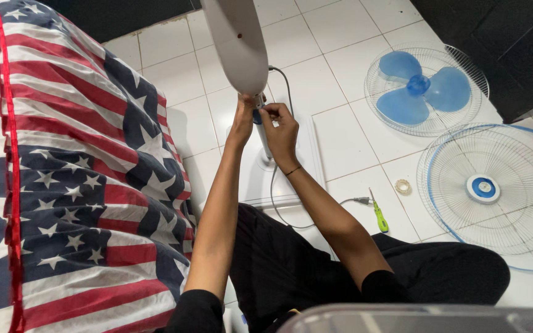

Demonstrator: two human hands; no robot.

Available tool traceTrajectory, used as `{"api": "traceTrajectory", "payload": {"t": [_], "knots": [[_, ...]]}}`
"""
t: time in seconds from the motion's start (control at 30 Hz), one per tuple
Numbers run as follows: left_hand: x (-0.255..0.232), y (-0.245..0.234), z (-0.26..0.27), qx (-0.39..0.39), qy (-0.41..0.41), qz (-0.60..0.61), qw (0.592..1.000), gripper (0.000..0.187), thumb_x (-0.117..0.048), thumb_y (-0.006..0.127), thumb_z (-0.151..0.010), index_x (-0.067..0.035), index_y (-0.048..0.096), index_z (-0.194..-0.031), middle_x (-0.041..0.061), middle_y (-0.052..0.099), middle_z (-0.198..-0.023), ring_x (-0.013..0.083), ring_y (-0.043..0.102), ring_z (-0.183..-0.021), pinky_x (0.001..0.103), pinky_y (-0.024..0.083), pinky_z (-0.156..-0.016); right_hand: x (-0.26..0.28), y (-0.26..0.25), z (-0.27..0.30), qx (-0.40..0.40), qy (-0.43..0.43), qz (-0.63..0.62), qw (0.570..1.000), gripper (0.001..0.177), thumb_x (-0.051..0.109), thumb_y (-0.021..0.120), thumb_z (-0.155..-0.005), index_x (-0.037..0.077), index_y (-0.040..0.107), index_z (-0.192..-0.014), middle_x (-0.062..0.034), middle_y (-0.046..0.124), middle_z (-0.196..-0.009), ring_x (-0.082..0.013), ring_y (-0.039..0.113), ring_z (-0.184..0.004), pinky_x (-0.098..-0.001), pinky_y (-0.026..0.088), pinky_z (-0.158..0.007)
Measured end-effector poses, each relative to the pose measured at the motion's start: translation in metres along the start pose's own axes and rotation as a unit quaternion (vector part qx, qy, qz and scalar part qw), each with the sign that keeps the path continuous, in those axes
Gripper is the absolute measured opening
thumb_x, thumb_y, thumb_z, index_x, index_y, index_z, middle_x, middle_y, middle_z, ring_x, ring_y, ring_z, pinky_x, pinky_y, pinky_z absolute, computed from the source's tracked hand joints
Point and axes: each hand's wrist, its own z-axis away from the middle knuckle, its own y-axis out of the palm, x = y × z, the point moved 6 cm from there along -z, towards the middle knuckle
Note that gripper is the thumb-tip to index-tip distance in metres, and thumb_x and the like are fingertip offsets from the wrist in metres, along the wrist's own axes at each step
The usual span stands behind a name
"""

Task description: The person uses a screwdriver to loosen and remove screws from the back of a white electric fan head, then detaches the head from the stand. They reattach the fan head to the stand and tighten the connection with the screwdriver.

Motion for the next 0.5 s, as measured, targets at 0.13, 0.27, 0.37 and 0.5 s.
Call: {"api": "traceTrajectory", "payload": {"t": [0.13, 0.27, 0.37, 0.5], "knots": [[0.006, 0.000, -0.001, 0.004, -0.005, 0.022, 1.000, 0.105, -0.094, 0.028, -0.082, -0.002, 0.046, -0.131, 0.008, 0.054, -0.115, 0.0194, 0.053, -0.106, 0.034, 0.047, -0.095, 0.000, 0.004, -0.002, 0.008, -0.034, -0.024, 0.999, 0.015, 0.005, 0.072, -0.094, -0.001, 0.069, -0.107, -0.0082, 0.074, -0.096, -0.0130, 0.072, -0.090, -0.0272, 0.059, -0.083], [0.012, 0.000, -0.002, 0.005, -0.017, 0.024, 1.000, 0.104, -0.093, 0.029, -0.085, -0.003, 0.046, -0.133, 0.008, 0.053, -0.114, 0.0196, 0.050, -0.104, 0.034, 0.045, -0.094, -0.005, 0.007, 0.001, 0.006, -0.034, -0.039, 0.999, 0.014, 0.004, 0.072, -0.094, -0.002, 0.067, -0.106, -0.0082, 0.074, -0.098, -0.0130, 0.071, -0.090, -0.0273, 0.058, -0.083], [0.011, 0.000, -0.002, 0.002, -0.017, 0.021, 1.000, 0.103, -0.093, 0.028, -0.084, -0.004, 0.046, -0.133, 0.007, 0.054, -0.115, 0.0188, 0.050, -0.105, 0.033, 0.045, -0.094, -0.008, 0.008, 0.001, -0.007, -0.016, -0.031, 0.999, 0.019, 0.005, 0.072, -0.093, -0.002, 0.065, -0.109, -0.0071, 0.074, -0.095, -0.0120, 0.071, -0.089, -0.0267, 0.058, -0.080], [0.007, 0.000, -0.001, 0.003, -0.007, 0.022, 1.000, 0.104, -0.094, 0.028, -0.083, -0.003, 0.046, -0.131, 0.007, 0.053, -0.112, 0.0188, 0.051, -0.102, 0.033, 0.046, -0.093, -0.005, 0.007, 0.003, -0.020, -0.022, -0.022, 0.999, 0.014, 0.008, 0.072, -0.095, 0.000, 0.068, -0.105, -0.0060, 0.075, -0.096, -0.0114, 0.073, -0.089, -0.0259, 0.060, -0.081]]}}
